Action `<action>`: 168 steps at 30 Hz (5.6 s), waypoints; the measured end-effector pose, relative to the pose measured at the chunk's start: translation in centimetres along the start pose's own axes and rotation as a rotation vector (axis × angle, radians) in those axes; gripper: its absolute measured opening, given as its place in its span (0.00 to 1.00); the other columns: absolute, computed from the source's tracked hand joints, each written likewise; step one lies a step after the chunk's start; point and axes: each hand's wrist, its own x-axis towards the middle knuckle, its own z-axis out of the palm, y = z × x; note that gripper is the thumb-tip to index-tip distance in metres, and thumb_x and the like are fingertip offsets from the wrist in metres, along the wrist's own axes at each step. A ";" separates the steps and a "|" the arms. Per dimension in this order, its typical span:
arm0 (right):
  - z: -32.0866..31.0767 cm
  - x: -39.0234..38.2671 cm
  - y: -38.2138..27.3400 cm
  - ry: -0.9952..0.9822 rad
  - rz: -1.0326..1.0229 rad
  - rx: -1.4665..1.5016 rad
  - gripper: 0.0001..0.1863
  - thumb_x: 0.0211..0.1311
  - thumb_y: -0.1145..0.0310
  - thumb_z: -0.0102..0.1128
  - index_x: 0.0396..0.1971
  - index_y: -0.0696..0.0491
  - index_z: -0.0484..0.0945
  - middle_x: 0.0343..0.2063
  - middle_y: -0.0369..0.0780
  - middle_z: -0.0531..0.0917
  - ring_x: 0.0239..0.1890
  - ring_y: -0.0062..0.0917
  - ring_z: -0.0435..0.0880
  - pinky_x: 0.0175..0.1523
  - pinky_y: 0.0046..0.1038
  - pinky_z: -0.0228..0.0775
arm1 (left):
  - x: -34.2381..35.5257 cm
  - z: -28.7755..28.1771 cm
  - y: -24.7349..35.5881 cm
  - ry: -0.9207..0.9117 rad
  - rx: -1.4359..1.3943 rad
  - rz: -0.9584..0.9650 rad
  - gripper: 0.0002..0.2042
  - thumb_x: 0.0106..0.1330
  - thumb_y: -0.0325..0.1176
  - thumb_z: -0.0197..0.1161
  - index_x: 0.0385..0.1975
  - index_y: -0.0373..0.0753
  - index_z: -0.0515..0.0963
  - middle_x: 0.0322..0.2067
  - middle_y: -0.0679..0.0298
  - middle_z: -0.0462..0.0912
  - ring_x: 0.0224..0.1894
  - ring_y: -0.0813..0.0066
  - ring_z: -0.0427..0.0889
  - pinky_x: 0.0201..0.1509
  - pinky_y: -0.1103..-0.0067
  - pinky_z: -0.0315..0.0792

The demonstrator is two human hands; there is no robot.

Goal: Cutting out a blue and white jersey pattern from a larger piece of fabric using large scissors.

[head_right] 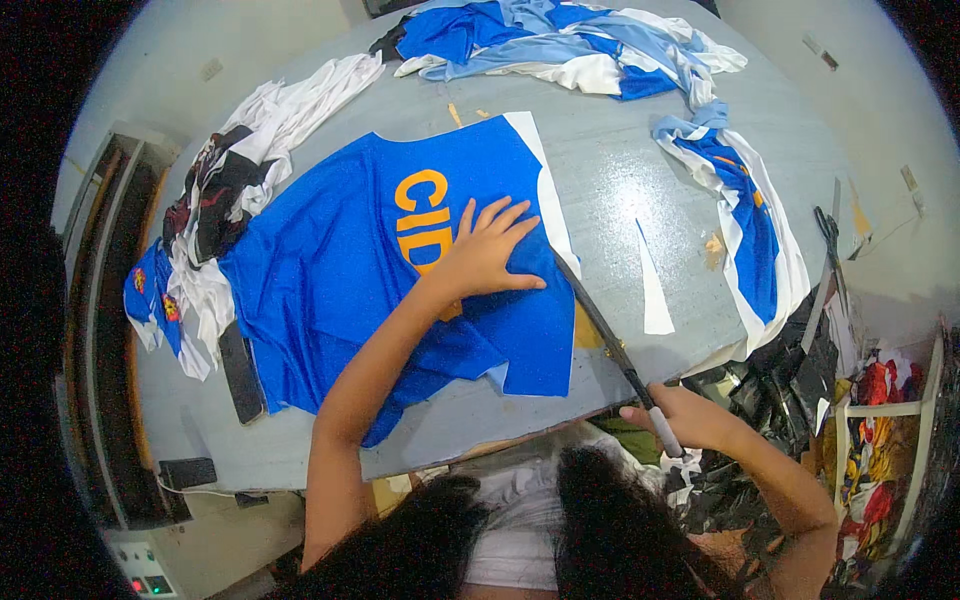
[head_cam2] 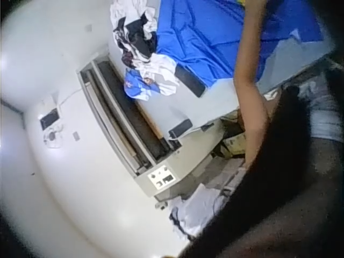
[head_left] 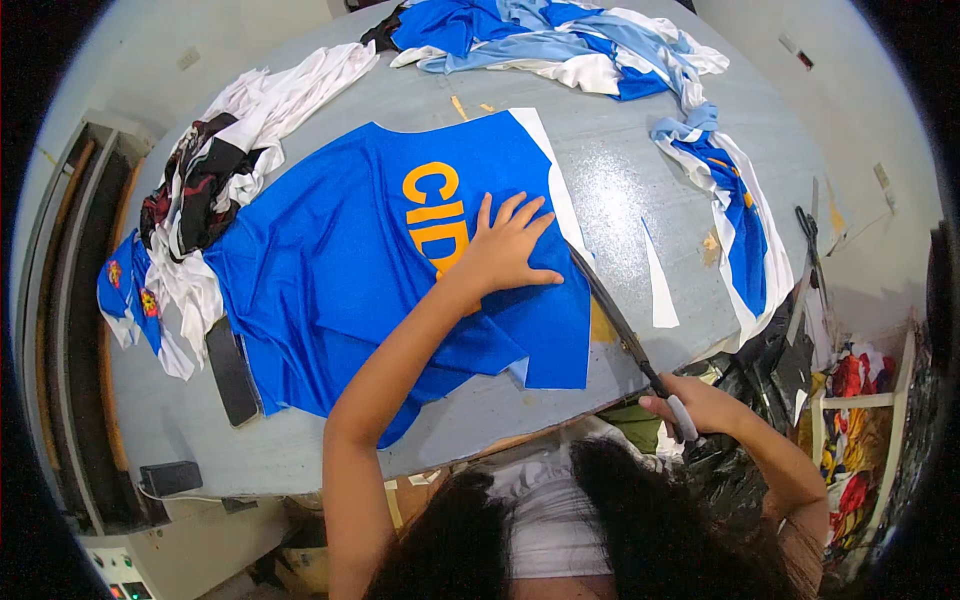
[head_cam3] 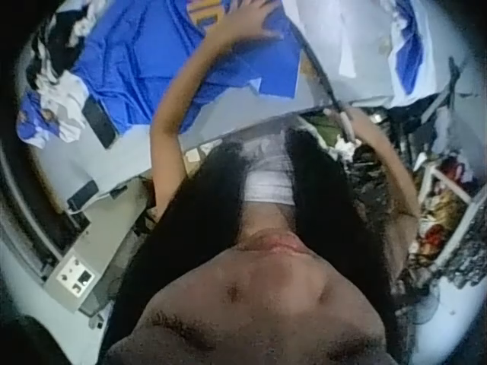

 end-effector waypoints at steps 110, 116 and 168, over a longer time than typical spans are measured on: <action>0.9 4.1 -7.4 0.022 0.056 0.172 0.30 0.61 0.44 0.42 0.36 0.62 0.68 0.14 0.40 0.76 0.16 0.23 0.78 0.21 0.24 0.67 | -0.6 1.3 -0.9 0.067 0.029 -0.068 0.56 0.35 0.72 0.56 0.58 0.29 0.56 0.62 0.51 0.52 0.65 0.60 0.49 0.61 0.46 0.35; 1.3 4.8 -7.6 0.050 0.034 0.185 0.31 0.61 0.43 0.41 0.35 0.63 0.69 0.14 0.43 0.76 0.16 0.26 0.79 0.23 0.27 0.69 | -0.6 1.3 -0.9 0.073 0.035 -0.074 0.55 0.36 0.72 0.56 0.58 0.29 0.56 0.62 0.51 0.52 0.65 0.59 0.48 0.60 0.46 0.35; 0.8 7.9 -8.4 0.065 -0.022 0.263 0.33 0.61 0.41 0.38 0.18 0.59 0.73 0.11 0.41 0.75 0.15 0.24 0.77 0.24 0.27 0.67 | 5.2 -1.4 -7.1 -0.227 -0.134 -0.131 0.54 0.30 0.70 0.62 0.62 0.50 0.54 0.65 0.62 0.45 0.67 0.56 0.36 0.58 0.42 0.21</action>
